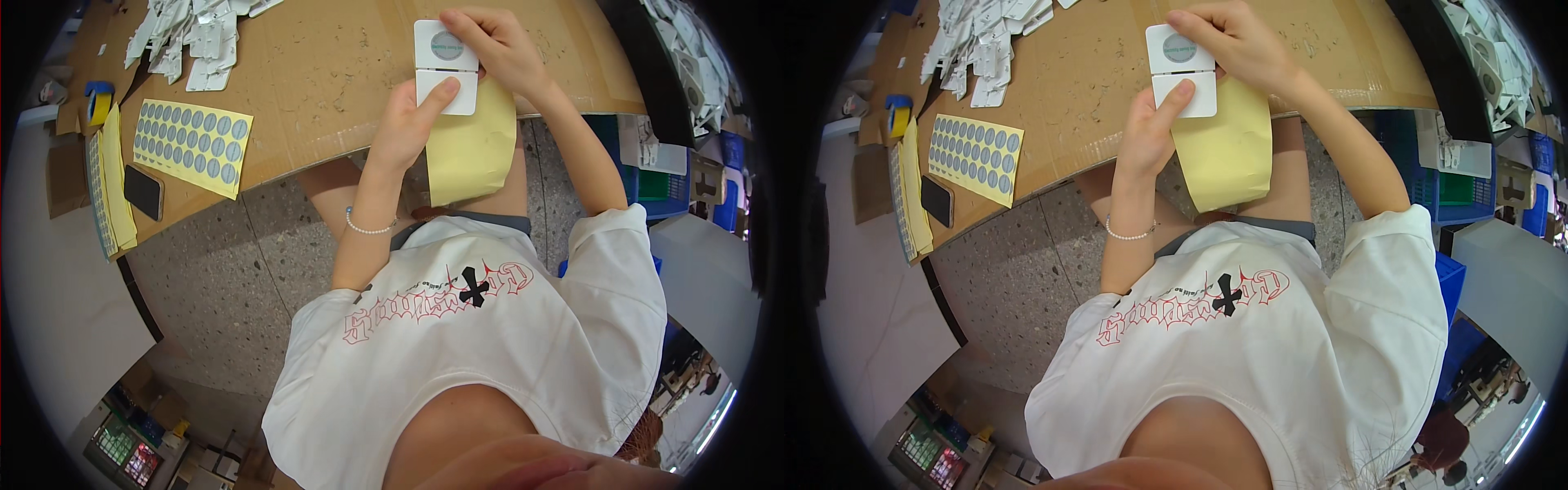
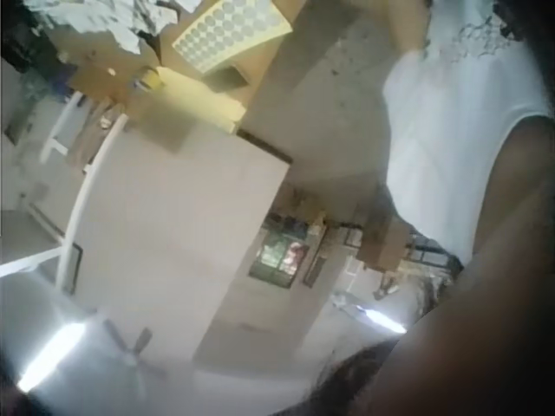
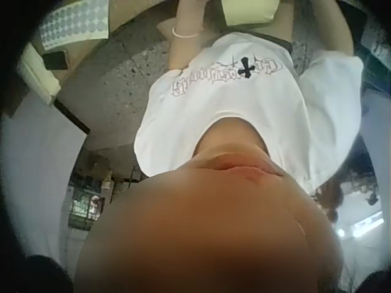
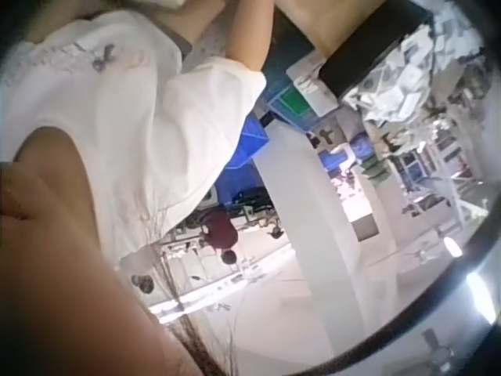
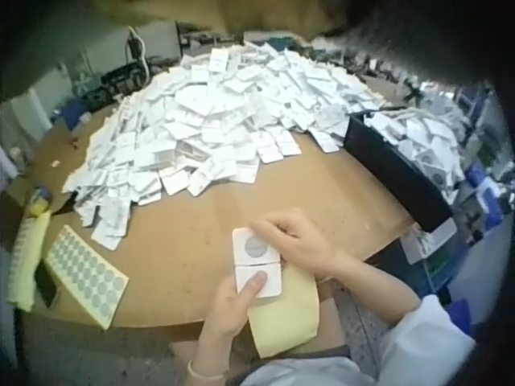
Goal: Applying small circular stickers from a sheet onto white electronic devices.
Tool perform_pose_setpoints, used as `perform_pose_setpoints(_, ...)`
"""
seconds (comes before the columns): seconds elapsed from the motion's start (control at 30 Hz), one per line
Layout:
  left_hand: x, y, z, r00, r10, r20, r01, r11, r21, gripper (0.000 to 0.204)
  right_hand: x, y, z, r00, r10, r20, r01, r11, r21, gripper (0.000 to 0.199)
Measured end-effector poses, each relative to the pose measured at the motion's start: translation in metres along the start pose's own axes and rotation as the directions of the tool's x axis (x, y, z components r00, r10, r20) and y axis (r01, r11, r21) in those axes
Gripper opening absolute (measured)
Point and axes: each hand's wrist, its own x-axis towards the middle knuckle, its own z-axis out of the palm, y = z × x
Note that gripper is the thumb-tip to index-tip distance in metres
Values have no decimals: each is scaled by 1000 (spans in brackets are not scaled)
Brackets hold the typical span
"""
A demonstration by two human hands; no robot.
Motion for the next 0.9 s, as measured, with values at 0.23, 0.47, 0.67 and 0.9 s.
perform_pose_setpoints(0.23, -1, 8, 13, 1000, 19, 21, -19, 1000, -2, 34, -6, 18, -21, 988, -156, 18, 156, 988, 10, 33)
perform_pose_setpoints(0.47, -1, 8, 24, 998, -11, 69, 22, 986, -163, 43, -35, -17, -56, 967, -248, -60, 248, 969, -19, 28)
perform_pose_setpoints(0.67, 2, 15, 47, 998, 33, 50, -37, 996, 77, 45, -78, -38, -132, 930, -264, -256, 192, 942, -274, 26)
perform_pose_setpoints(0.9, 13, 29, 67, 998, 63, -3, -63, 997, -41, 47, -134, -54, -298, 631, -363, -685, 0, 884, -468, 27)
